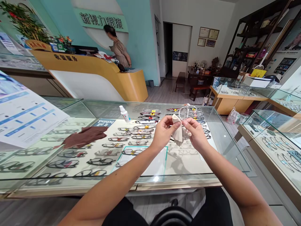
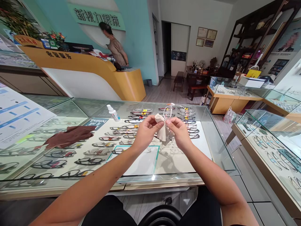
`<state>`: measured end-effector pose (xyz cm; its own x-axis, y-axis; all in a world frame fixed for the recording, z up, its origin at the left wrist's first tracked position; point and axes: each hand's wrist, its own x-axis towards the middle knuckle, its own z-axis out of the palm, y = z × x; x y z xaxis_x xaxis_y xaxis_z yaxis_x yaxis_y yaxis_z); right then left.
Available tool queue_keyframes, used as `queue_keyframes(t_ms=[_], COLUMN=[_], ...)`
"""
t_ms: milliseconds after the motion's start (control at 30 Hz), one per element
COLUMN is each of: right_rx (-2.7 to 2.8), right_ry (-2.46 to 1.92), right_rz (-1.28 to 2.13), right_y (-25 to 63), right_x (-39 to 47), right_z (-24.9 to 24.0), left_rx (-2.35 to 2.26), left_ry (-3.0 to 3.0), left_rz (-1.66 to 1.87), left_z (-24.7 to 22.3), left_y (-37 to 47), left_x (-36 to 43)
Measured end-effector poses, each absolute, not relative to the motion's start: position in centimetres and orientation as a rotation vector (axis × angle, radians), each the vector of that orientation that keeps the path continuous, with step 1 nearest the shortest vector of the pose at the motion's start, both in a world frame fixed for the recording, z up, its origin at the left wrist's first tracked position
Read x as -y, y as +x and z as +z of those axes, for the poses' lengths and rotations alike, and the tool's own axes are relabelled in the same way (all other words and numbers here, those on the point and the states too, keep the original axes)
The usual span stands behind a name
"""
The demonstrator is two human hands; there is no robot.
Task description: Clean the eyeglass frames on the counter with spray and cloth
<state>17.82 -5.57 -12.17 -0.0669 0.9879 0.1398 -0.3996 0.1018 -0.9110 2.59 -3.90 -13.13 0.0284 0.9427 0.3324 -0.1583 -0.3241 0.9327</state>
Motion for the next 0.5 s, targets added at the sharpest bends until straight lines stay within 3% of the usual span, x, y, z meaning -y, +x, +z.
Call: queue_keyframes(t_ms=[300,500], right_rx=[1.071,1.102], right_ry=[-0.793,-0.883], right_rz=[1.234,1.098], right_y=[17.8,18.4], right_x=[5.5,5.1], right_z=[-12.0,-11.9], left_rx=[-0.755,-0.695], left_ry=[1.053,1.168], left_rz=[1.504,1.501], left_z=[-13.5,-13.4], left_y=[2.2,1.8], left_x=[2.7,2.3])
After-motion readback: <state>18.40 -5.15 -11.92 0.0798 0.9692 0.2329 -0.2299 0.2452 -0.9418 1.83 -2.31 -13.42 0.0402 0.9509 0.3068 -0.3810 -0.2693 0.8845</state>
